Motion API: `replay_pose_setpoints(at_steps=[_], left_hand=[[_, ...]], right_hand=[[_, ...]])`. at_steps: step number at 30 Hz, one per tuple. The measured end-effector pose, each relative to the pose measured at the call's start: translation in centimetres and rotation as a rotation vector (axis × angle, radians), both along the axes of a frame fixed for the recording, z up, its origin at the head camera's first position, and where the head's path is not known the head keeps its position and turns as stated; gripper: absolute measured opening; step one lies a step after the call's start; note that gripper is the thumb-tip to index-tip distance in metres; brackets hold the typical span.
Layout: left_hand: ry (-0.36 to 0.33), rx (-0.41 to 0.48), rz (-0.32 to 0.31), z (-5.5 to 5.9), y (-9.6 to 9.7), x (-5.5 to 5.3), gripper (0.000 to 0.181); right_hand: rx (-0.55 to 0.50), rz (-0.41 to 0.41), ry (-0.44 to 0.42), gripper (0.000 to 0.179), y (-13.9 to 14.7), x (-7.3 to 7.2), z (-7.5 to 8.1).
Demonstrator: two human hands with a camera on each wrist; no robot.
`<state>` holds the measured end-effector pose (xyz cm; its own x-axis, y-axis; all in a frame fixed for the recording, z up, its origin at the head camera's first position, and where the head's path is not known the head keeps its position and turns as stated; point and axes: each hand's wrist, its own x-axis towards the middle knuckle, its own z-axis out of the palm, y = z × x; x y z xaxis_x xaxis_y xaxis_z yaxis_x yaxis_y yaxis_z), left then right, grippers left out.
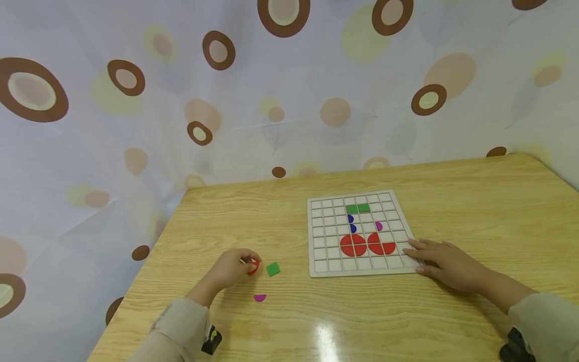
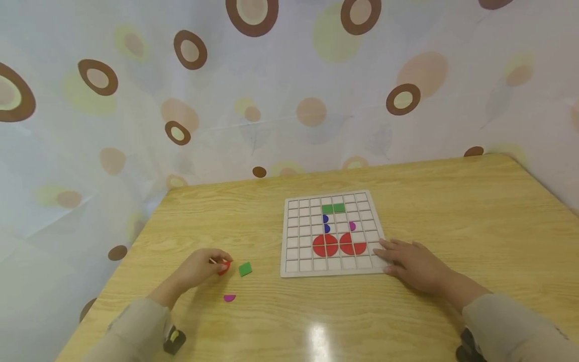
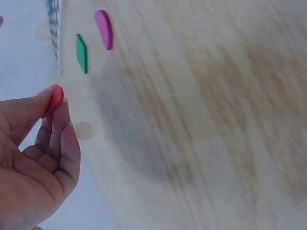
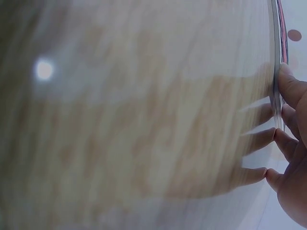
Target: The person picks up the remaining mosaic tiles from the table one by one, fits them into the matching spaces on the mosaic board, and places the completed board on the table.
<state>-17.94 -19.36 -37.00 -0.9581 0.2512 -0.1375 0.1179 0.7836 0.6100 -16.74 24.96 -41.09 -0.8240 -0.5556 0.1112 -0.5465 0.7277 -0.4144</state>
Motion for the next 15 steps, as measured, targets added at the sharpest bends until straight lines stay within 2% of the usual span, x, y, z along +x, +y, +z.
replay_pose_setpoints(at_steps=[7,15], left_hand=[[-0.007,0.046,-0.049,0.8,1.2,-0.4,0.013],[-0.019,0.116,-0.086,1.3,2.9,-0.8,0.010]], right_hand=[[0.015,-0.009,-0.030,0.043,-0.1,0.0,0.2],[0.007,-0.007,-0.010,0.042,0.0,0.1,0.3]])
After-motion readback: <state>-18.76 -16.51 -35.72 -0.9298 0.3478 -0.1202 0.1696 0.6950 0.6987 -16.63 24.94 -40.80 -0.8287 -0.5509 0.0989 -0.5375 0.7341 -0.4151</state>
